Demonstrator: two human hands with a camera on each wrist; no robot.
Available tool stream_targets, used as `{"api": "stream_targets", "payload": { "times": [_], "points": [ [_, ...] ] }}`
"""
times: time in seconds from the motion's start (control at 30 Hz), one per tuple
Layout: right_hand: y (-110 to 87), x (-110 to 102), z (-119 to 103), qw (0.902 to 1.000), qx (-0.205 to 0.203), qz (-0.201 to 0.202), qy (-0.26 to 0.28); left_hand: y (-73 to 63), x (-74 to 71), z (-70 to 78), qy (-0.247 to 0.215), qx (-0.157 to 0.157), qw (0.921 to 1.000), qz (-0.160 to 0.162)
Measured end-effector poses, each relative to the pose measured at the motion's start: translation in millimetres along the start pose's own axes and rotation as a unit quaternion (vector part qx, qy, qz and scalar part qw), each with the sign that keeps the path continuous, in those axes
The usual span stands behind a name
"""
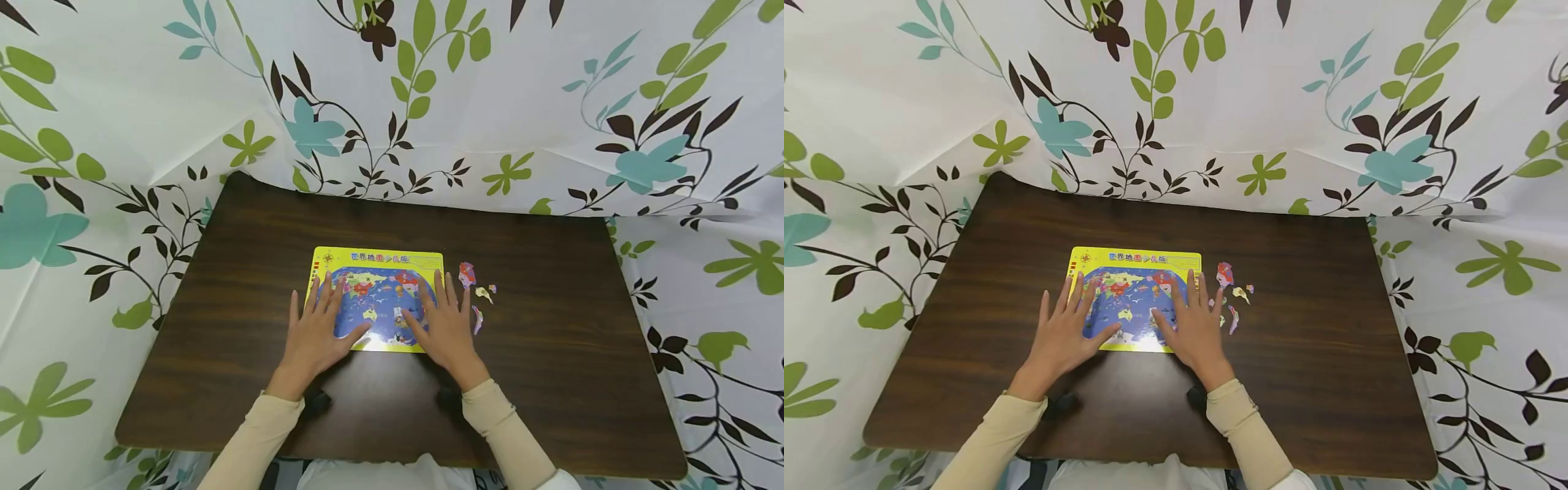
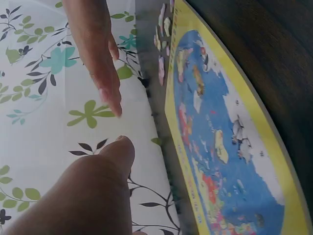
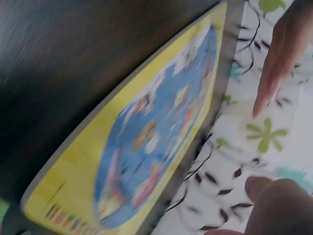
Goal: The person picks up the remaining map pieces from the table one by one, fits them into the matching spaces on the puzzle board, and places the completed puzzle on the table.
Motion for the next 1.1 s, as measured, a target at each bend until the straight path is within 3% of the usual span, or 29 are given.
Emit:
{"api": "stream_targets", "payload": {
  "times": [0.13,0.27,0.4,0.77,1.1],
  "points": [
    [5.5,-1.1,24.9,0.9993,0.029,0.019,0.011,-1.7,4.9,-6.6,-0.009,-0.008,0.9999,-0.003],
    [10.9,-2.2,51.7,0.9974,0.049,0.05,0.013,-4.0,15.0,-16.6,-0.013,-0.017,0.9993,-0.029],
    [13.8,2.8,69.4,0.9967,0.066,0.045,0.014,-9.5,28.6,-30.1,-0.017,-0.024,0.998,-0.056],
    [16.0,7.3,79.1,0.9923,0.118,0.016,0.034,-17.6,41.1,-44.3,-0.063,-0.026,0.9959,-0.059],
    [19.5,10.5,88.0,0.9785,0.18,-0.008,0.101,-17.6,46.0,-51.1,-0.064,-0.007,0.9974,-0.034]
  ]
}}
Point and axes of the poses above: each hand's wrist, its own y-axis towards the middle knuckle, its own x-axis out of the palm, z = x × y, the point moved 6 cm from there along y, towards the middle knuckle, and after that the axes turned 5 degrees about -y, right-handed, at the moved point
